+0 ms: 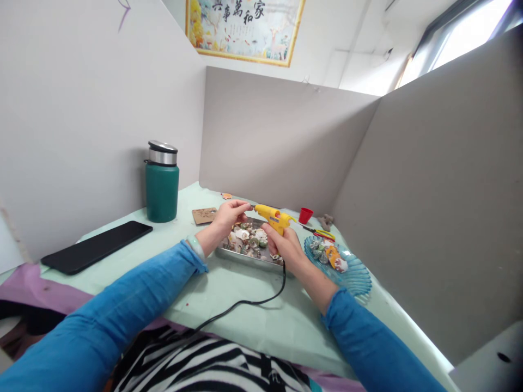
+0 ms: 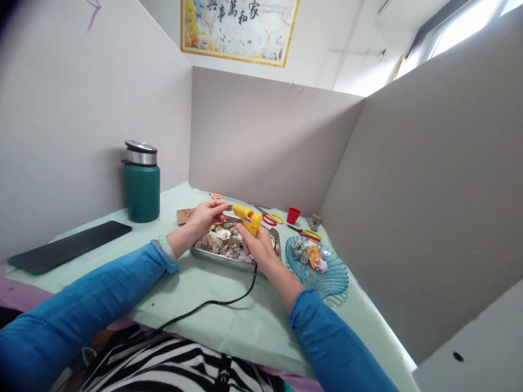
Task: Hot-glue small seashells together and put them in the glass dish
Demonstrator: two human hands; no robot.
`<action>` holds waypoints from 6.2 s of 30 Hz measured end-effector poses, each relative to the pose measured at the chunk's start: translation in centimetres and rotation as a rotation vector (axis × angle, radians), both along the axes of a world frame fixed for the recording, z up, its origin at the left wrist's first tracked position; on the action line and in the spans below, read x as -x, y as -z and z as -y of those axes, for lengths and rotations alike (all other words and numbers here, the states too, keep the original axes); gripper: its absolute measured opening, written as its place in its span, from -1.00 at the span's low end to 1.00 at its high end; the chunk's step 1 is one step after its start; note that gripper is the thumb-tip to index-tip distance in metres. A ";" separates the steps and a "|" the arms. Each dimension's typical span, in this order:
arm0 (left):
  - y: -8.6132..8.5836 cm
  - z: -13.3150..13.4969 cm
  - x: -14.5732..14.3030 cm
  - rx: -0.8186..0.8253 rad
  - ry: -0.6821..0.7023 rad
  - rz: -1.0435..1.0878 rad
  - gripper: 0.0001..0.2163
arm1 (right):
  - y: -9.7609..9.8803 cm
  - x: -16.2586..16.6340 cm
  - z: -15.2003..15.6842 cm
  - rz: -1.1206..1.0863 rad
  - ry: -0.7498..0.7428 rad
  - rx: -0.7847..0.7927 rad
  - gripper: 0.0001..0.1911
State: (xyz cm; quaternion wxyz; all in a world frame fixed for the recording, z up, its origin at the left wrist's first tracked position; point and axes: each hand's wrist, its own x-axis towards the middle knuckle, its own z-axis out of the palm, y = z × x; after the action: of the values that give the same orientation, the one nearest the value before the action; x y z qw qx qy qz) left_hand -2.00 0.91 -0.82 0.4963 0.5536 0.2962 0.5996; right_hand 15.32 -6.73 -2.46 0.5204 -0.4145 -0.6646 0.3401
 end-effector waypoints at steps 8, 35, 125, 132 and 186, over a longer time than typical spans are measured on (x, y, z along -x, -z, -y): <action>-0.1 0.2 -0.1 0.006 -0.006 0.006 -0.73 | -0.1 0.1 0.1 0.007 0.006 0.007 -0.46; -0.1 0.3 -0.1 -0.007 -0.005 -0.007 -0.73 | -0.3 0.2 0.3 0.027 0.026 0.015 -0.45; -0.8 3.2 -1.6 -0.030 0.128 -0.103 -0.79 | -3.0 -0.6 -0.2 -0.280 -0.006 0.011 -0.74; -0.5 3.3 -1.8 -0.074 0.083 -0.141 -0.80 | -3.2 -0.5 0.0 -0.334 0.001 0.075 -0.71; 0.0 3.8 -2.3 -0.058 0.146 -0.100 -0.76 | -1.5 -0.4 -0.2 0.607 0.565 -0.801 -0.77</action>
State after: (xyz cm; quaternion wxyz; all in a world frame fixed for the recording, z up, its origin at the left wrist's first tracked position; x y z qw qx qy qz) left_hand 0.35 -2.92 -0.82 0.5069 0.6171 0.2623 0.5417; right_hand 15.74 -6.52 -1.01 0.4933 -0.4258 -0.7245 -0.2245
